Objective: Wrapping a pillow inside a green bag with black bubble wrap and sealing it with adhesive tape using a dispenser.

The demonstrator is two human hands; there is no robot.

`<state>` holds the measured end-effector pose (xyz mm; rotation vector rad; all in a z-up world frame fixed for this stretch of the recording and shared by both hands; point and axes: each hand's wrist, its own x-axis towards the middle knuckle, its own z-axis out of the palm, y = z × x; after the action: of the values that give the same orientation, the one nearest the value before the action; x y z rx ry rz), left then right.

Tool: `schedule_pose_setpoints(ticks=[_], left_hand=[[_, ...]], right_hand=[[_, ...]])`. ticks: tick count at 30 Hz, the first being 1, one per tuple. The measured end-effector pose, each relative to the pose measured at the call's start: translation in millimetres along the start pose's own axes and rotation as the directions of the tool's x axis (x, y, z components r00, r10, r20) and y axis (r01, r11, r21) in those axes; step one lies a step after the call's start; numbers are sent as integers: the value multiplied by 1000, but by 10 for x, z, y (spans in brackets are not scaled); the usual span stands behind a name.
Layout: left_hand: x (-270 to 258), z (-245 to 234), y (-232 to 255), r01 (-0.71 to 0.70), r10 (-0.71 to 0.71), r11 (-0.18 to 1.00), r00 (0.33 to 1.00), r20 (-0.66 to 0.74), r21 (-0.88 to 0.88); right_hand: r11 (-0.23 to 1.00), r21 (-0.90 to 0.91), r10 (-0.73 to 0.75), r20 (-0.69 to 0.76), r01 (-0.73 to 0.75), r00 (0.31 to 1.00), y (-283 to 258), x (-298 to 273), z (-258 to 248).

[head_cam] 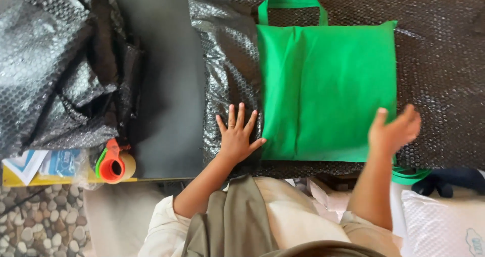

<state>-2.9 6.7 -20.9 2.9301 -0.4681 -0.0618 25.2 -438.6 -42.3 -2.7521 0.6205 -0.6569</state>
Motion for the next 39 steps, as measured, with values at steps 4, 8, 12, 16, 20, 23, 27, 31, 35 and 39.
schedule_pose_setpoints(ticks=[4, 8, 12, 16, 20, 23, 27, 31, 35, 39], left_hand=[[-4, 38, -46, -20, 25, 996, 998, -58, 82], [-7, -3, -112, -24, 28, 997, 998, -52, 79], [-10, -122, -159, 48, -48, 999, 999, -5, -7], [-15, -138, -149, 105, -103, 994, 993, 48, -28], [87, -379, 134, 124, -125, 992, 992, 11, 20], [122, -372, 335, 80, -81, 996, 996, 33, 30], [181, -82, 437, 51, -55, 996, 997, 56, 71], [201, -33, 426, 112, -105, 989, 992, -69, 94], [236, 8, 287, 149, -144, 986, 987, -74, 79], [335, -35, 149, 225, -221, 973, 973, -65, 59]], right_hand=[[947, 124, 234, 371, -297, 899, 1122, 145, 477], [989, 6, 138, 361, -150, 922, 881, 255, 470], [997, -70, -14, 114, 22, 993, 587, 400, 395], [992, 41, -123, 108, 120, 987, 607, 603, 907], [923, 300, 80, 459, -239, 885, 434, 781, 586], [841, 321, 134, 657, -436, 742, 560, 797, 317], [941, 93, 136, 778, -326, 614, 464, 754, 227], [951, 12, 155, 844, -308, 513, 187, 733, -56], [958, -9, 156, 856, -288, 492, 266, 670, -68], [952, -62, 207, 852, -299, 482, 374, 600, -59]])
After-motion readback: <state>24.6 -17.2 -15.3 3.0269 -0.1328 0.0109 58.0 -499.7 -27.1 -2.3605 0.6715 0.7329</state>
